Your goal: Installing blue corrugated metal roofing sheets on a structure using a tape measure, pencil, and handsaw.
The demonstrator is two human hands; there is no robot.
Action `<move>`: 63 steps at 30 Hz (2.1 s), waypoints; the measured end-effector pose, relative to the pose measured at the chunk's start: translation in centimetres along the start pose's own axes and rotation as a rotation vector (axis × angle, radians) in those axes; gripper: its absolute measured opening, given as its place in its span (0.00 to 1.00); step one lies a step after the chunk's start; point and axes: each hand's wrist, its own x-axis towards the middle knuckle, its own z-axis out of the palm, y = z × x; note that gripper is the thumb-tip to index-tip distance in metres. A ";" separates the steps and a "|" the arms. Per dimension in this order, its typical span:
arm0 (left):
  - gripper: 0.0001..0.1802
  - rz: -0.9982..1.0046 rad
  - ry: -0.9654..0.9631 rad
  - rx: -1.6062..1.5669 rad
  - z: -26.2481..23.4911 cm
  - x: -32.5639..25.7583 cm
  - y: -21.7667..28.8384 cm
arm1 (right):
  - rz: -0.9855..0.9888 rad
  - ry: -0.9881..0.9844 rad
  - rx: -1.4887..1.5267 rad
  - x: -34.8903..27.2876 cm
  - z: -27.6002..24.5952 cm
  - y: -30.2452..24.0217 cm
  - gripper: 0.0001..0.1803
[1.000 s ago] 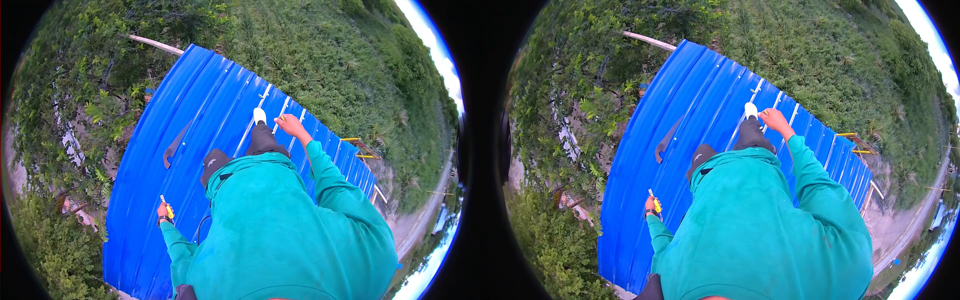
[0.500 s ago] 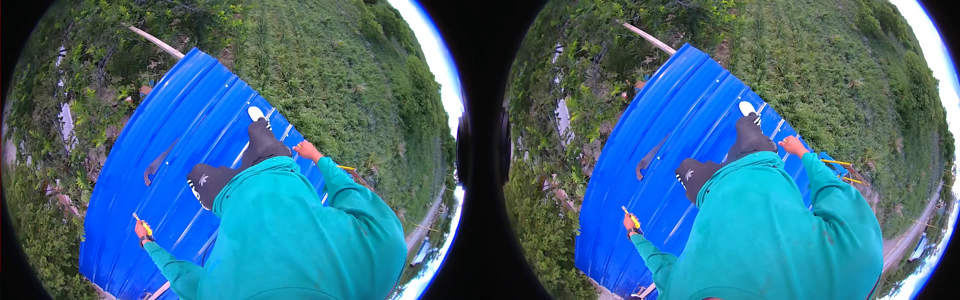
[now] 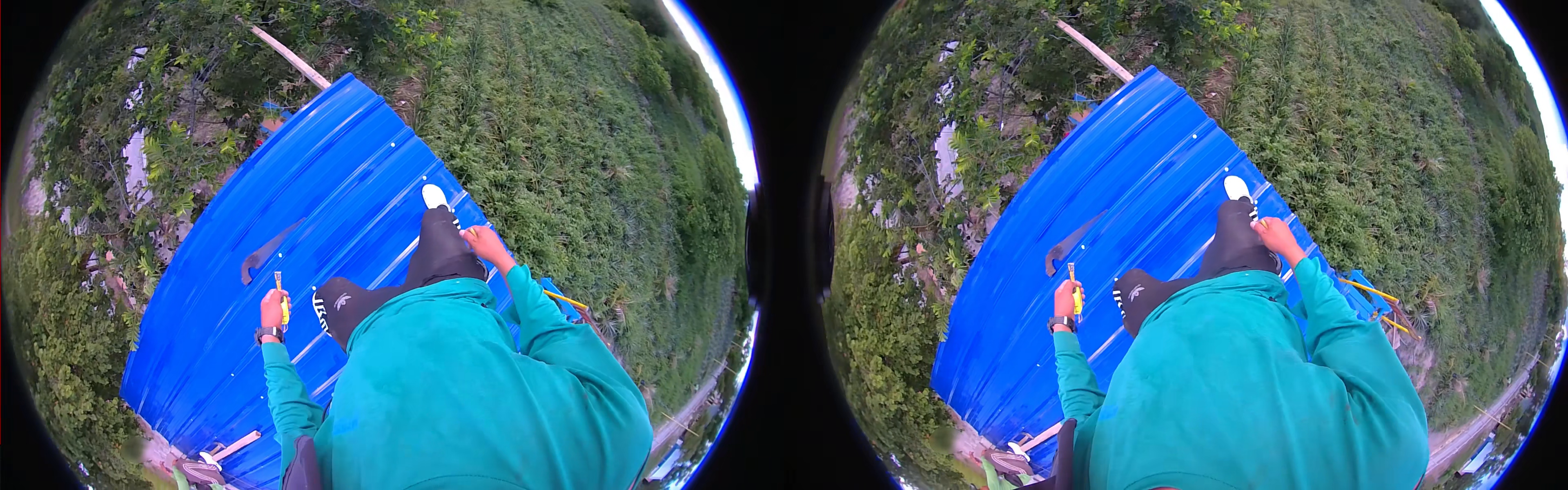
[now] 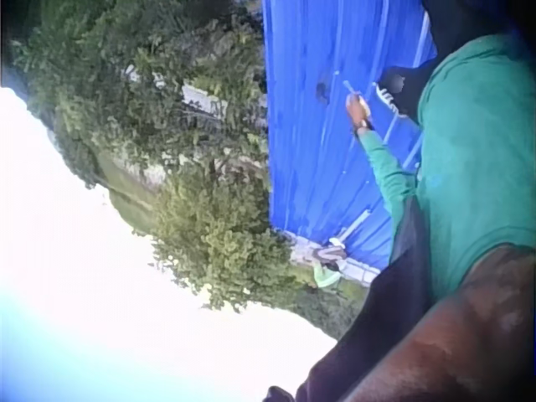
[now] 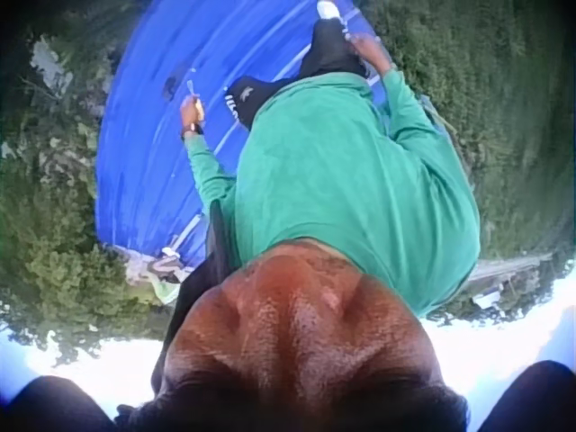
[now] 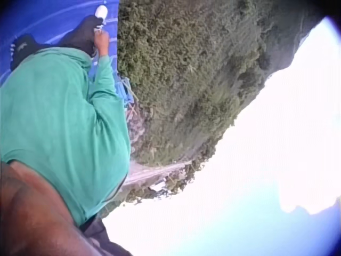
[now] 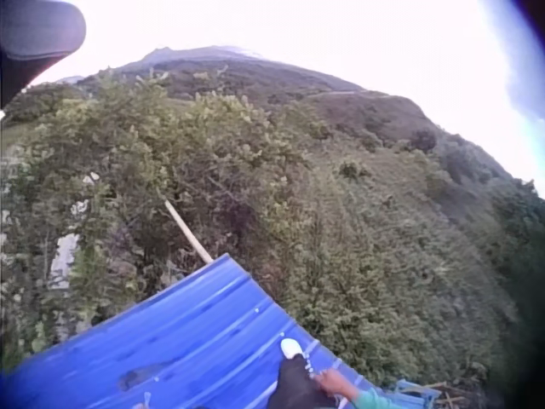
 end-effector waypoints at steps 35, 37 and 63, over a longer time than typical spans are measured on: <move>0.09 -0.214 -0.299 -0.748 37.0 -0.3 5.0 | 0.043 -0.511 0.289 3.9 4.7 -10.8 0.40; 0.10 -0.209 -0.275 -0.730 38.0 0.9 4.3 | 0.015 -0.496 0.381 5.0 5.6 -9.2 0.38; 0.58 -0.038 0.225 1.132 35.3 46.6 -5.7 | 0.257 -0.607 0.362 20.8 5.9 -0.7 0.40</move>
